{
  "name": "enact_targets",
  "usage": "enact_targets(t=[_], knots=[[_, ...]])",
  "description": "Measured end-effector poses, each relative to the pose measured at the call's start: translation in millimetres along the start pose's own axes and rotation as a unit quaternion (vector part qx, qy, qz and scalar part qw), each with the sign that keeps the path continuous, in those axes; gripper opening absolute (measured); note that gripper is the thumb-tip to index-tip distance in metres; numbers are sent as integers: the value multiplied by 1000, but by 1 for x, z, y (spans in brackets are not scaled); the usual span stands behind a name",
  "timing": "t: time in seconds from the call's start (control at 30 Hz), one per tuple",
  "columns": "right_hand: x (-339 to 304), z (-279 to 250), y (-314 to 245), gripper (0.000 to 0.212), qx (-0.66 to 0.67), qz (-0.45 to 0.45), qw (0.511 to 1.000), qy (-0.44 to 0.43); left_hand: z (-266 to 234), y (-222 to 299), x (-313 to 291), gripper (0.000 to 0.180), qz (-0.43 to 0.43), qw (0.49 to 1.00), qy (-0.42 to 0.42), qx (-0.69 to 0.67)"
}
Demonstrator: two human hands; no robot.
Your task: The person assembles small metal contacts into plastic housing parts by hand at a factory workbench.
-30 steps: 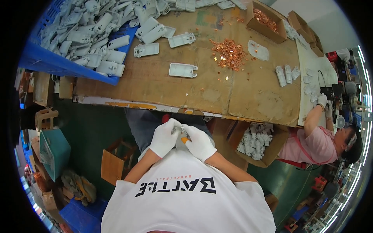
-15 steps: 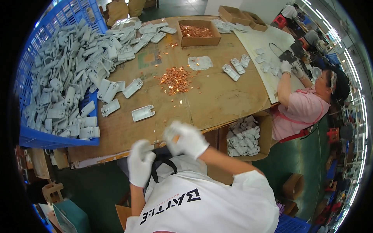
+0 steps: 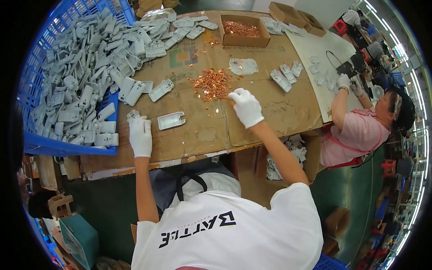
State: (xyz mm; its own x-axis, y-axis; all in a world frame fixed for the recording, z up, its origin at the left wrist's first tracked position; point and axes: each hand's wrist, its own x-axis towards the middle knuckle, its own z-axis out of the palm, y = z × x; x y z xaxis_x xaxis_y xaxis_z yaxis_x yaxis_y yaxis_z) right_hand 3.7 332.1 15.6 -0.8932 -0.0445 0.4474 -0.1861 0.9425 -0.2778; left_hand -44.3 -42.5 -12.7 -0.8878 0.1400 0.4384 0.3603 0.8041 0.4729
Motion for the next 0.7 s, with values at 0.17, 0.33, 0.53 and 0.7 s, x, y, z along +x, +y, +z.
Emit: enact_targets(t=[0.17, 0.33, 0.53, 0.7], knots=[[3, 13, 22, 17, 26, 60, 997, 35, -20, 20, -14, 17, 31, 996, 48, -71], [19, 25, 33, 17, -3, -31, 999, -30, -26, 10, 5, 43, -159, 978, -80, 109], [32, 4, 33, 10, -76, -23, 981, -178, -28, 10, 2, 41, -117, 986, -119, 24], [45, -7, 15, 10, -155, -30, 953, -260, -32, 3, -10, 38, -131, 972, -187, 55]])
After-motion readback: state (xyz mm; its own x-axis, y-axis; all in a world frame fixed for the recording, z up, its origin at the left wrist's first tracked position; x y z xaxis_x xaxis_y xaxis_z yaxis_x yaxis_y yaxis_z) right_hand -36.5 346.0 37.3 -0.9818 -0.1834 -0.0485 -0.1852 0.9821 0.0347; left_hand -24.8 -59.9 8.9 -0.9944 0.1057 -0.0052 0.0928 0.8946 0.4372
